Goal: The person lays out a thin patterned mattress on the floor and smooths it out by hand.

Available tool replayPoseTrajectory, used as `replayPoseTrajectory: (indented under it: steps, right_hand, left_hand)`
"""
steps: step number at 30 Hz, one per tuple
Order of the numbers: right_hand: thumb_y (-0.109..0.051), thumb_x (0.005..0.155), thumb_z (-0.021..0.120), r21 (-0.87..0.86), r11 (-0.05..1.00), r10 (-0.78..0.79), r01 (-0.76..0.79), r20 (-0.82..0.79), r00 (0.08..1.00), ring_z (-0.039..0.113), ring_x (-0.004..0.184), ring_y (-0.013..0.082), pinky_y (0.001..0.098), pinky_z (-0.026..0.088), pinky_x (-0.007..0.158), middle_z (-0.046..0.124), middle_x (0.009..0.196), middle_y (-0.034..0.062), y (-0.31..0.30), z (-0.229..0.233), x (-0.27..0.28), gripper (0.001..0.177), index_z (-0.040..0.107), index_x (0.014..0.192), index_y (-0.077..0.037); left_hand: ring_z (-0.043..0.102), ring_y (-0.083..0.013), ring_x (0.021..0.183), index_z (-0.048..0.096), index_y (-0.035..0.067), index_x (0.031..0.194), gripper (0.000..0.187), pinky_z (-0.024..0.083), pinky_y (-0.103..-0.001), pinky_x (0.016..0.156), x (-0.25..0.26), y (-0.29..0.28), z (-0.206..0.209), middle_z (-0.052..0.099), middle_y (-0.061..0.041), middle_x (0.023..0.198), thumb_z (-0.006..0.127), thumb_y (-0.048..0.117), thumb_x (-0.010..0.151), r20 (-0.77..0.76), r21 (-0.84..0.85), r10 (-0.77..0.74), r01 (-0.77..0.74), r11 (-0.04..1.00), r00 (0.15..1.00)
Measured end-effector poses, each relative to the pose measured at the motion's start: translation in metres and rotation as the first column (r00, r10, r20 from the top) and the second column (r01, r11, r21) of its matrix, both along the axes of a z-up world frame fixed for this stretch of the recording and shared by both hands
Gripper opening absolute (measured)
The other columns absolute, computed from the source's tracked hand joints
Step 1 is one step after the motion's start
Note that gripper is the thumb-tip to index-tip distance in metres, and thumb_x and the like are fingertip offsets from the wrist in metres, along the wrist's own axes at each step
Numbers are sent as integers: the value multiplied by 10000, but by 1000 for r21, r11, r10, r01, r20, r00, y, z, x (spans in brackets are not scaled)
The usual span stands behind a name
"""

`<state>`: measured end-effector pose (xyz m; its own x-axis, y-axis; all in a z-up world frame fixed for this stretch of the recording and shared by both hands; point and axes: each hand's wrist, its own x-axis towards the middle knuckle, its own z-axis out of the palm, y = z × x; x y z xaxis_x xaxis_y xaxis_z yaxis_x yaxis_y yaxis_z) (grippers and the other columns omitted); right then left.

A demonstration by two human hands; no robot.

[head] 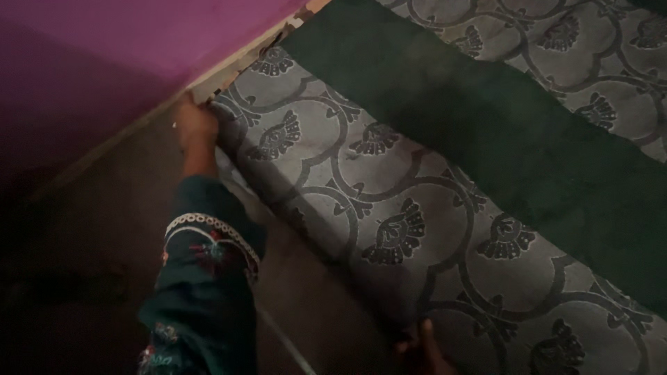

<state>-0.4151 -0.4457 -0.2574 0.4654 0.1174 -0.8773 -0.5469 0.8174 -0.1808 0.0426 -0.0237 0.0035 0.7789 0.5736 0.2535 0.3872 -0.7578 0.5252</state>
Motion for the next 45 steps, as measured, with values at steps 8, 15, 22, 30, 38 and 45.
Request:
replayPoseTrajectory:
  steps: [8, 15, 22, 30, 38, 45]
  right_hand:
    - [-719, 944, 391, -37, 993, 114, -115, -45, 992, 536, 1301, 367, 532, 444, 1061, 482, 1543, 142, 9, 23, 5, 860, 246, 1639, -233]
    - [-451, 955, 445, 13, 992, -123, 124, -63, 990, 497, 1347, 366, 539, 418, 1089, 439, 1563, 7, 12, -22, -9, 671, 307, 1596, -307]
    - [-279, 1038, 474, -26, 987, 110, -160, 833, 543, 487, 1432, 342, 535, 428, 1149, 435, 1558, 198, 7, -122, -55, 562, 321, 1538, -72]
    - [-328, 1056, 416, 165, 973, -169, 161, 40, 985, 567, 1212, 259, 479, 473, 988, 557, 1450, 87, 16, -99, -31, 478, 426, 1513, -186]
    - [-348, 1041, 428, 302, 917, -258, 261, -51, 965, 639, 1045, 216, 413, 529, 842, 646, 1326, 9, 14, -55, -21, 425, 519, 1451, -281]
    - [-285, 1020, 474, 202, 932, -260, 300, -205, 944, 643, 1017, 199, 401, 542, 807, 718, 1206, -4, 27, 17, -2, 417, 566, 1423, -232]
  left_hand:
    - [633, -332, 1196, 661, 183, 1289, 362, 526, -486, 944, 15, -24, 26, 651, -157, 1287, 656, 168, 927, -374, 434, 41, 136, 891, 926]
    - [646, -383, 1139, 647, 92, 1261, 289, 511, -504, 958, -11, -19, 57, 703, -182, 1184, 695, 209, 1000, 3, 209, -215, 210, 955, 977]
    - [536, -426, 1231, 729, 194, 1215, 353, 470, -560, 969, -23, -15, 49, 562, -196, 1356, 664, 425, 956, -421, 549, -291, 496, 673, 859]
    - [627, -455, 1129, 647, -12, 1181, 296, 494, -570, 994, 14, -7, 29, 675, -256, 1204, 519, 249, 1124, 225, 127, -171, 145, 981, 959]
    - [644, -409, 1132, 628, -36, 1105, 366, 527, -489, 903, 70, 58, -37, 667, -274, 1192, 769, 240, 909, 91, 22, -58, 56, 998, 994]
    - [676, -405, 1103, 712, 3, 1159, 403, 475, -533, 973, 51, 53, 12, 706, -255, 1167, 645, 364, 993, -334, 149, -64, 120, 982, 940]
